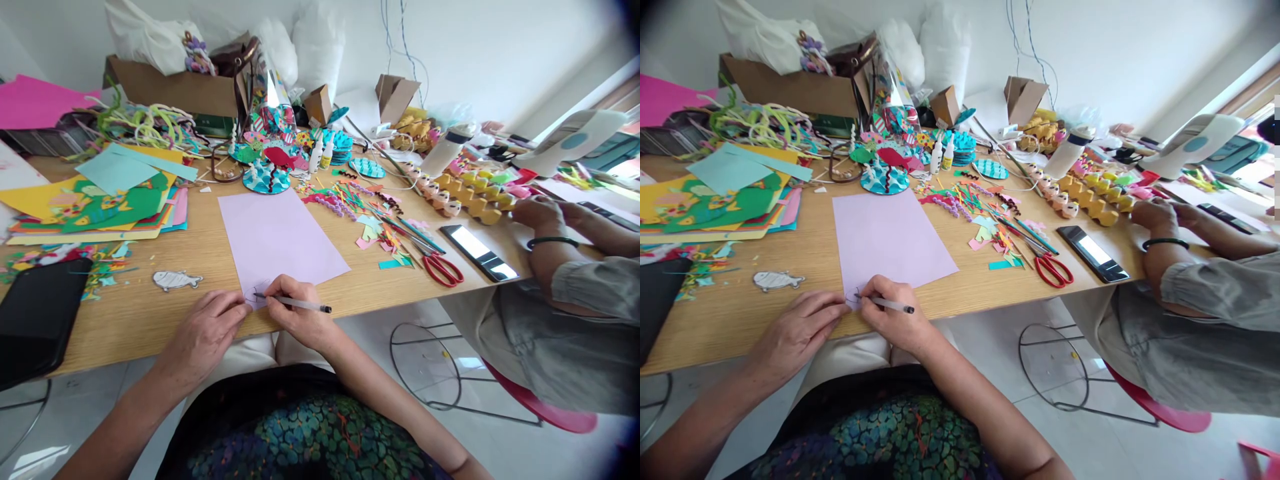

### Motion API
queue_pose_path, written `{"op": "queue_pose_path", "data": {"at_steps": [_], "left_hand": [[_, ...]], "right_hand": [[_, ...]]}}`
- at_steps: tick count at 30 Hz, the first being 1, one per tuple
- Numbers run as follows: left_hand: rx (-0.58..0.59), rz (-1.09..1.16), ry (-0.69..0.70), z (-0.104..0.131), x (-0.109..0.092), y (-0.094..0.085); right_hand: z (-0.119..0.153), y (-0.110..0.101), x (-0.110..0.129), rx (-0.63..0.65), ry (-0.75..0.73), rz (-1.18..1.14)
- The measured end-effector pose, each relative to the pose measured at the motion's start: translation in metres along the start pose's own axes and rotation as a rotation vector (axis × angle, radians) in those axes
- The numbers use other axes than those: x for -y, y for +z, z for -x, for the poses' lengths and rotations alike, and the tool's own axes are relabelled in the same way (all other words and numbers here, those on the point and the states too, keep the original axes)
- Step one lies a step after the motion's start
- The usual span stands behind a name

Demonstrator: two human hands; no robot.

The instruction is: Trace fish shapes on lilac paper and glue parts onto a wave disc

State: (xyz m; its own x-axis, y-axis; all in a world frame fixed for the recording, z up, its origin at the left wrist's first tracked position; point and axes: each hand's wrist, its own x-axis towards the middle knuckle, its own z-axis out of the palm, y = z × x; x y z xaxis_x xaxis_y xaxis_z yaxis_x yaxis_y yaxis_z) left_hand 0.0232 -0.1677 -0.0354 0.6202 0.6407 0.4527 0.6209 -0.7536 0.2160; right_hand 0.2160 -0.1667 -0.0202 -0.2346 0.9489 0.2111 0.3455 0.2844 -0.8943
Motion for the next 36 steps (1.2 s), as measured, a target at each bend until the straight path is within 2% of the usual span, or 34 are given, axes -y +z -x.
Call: {"op": "queue_pose_path", "data": {"at_steps": [14,36], "left_hand": [[0.004,-0.005,-0.014,0.0018,0.0005,0.0018],[0.009,-0.006,-0.023,0.0024,0.0011,0.0022]], "right_hand": [[-0.0010,0.0036,-0.0034,0.008,-0.025,0.122],[0.0001,0.0046,-0.0062,0.000,-0.038,0.123]]}}
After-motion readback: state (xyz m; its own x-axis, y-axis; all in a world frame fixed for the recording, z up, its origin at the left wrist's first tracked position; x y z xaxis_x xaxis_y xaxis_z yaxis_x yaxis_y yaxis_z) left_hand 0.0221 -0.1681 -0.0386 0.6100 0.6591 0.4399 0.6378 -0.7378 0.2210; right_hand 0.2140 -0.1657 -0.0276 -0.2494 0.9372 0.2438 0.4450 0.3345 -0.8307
